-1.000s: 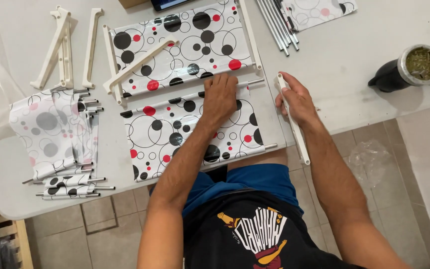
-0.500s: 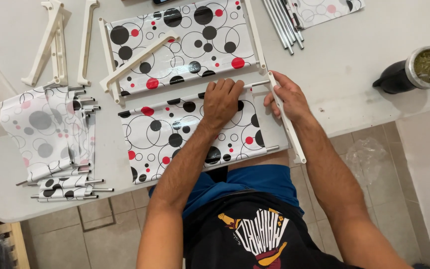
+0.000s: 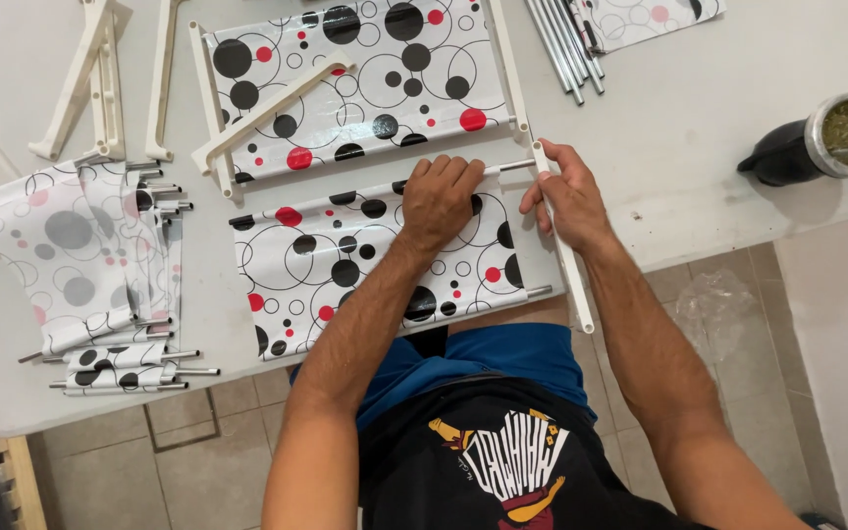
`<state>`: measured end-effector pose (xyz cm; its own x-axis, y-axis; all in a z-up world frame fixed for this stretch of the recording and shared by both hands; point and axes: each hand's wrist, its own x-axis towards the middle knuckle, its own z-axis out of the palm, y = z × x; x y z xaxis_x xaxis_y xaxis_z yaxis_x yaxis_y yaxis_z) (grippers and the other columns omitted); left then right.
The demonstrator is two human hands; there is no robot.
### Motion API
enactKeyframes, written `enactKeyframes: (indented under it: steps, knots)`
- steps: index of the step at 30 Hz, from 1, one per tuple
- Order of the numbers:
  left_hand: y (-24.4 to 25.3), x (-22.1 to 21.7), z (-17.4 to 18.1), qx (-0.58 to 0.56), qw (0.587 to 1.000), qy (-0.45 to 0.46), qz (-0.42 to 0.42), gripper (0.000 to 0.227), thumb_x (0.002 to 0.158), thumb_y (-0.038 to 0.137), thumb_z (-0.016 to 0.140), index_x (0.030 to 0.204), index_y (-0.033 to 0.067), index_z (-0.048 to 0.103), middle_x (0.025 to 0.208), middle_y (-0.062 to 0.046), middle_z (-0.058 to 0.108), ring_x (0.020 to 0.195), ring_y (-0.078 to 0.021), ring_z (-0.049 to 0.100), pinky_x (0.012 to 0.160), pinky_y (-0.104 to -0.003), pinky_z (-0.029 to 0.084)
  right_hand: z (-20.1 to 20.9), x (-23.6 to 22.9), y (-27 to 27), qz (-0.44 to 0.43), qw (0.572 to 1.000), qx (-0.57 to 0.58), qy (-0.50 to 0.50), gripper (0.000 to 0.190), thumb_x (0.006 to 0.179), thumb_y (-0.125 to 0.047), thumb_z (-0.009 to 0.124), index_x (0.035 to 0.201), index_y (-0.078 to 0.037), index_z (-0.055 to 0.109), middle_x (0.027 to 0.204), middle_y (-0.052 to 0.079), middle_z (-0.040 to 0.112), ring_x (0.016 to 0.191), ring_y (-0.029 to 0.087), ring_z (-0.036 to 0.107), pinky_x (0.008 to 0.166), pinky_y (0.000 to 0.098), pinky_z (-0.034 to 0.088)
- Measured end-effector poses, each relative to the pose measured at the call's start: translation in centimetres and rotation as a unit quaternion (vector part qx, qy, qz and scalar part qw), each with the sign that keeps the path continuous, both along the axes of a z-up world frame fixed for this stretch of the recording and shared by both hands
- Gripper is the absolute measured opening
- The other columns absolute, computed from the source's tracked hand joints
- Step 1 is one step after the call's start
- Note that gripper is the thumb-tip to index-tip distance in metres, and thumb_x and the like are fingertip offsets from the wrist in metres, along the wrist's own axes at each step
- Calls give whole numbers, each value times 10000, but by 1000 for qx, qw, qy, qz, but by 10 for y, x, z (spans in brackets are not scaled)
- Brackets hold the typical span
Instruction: Assembling a multi-tiered storage rack by inserting metal rods into fabric shelves and connecting them with plastic side frames.
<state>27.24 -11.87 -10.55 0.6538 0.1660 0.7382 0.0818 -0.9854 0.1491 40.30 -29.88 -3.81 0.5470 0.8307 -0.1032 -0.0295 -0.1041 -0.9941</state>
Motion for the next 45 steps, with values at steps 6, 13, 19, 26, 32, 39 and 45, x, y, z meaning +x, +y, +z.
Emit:
enactKeyframes:
  steps: [6,13,19,26,32,39,45]
  knots:
    - [-1,2,-6,-7,1000,-14,-2,125,985,115,525,923,195,597,717,19,456,665,-188,507,645,-326,405,16,-15,6,-29,997,-57,-45,500,1006,-73,365,1486,67,360,682,188,647,403,187,517,363,293,408]
    - [0,1,-13,-17,1000,-13,-4,140,969,95,522,900,182,607,700,9,458,655,-194,510,639,-322,416,18,-24,13,-48,995,-78,-46,508,991,-64,368,1483,62,356,653,157,638,403,185,520,360,292,402]
    - [7,5,0,-6,997,73,15,129,1047,225,478,1003,214,599,803,18,516,777,-177,558,769,-332,420,20,7,-21,59,992,-107,-27,1085,804,38,741,1641,-9,51,1245,313,624,1001,343,710,840,445,599]
    - [-83,-31,20,-52,972,171,-153,204,915,332,668,1009,151,668,917,-74,587,895,-293,599,838,-476,461,-1,2,-60,-11,999,-32,-22,1004,760,111,800,1584,54,229,1474,357,390,1292,419,562,1068,480,521]
    - [-142,-60,26,-48,949,248,-187,114,954,202,588,991,98,617,933,-69,476,877,-278,501,783,-420,403,33,-34,-100,-91,933,-288,-196,432,855,-417,852,1134,-131,691,943,24,726,814,164,709,718,343,557]
    - [-148,-68,52,-65,968,189,-152,176,1018,202,479,897,137,590,867,-37,477,838,-225,508,810,-400,386,2,-62,-146,47,959,-264,-86,375,902,-283,751,1179,-32,726,1010,185,761,964,294,701,817,448,593]
    - [-154,-74,62,-71,976,146,-143,212,1045,235,470,937,130,619,851,-31,465,825,-229,513,798,-390,419,-49,-69,-146,-32,989,17,144,459,962,-222,584,1343,8,471,768,213,662,536,250,621,475,334,513]
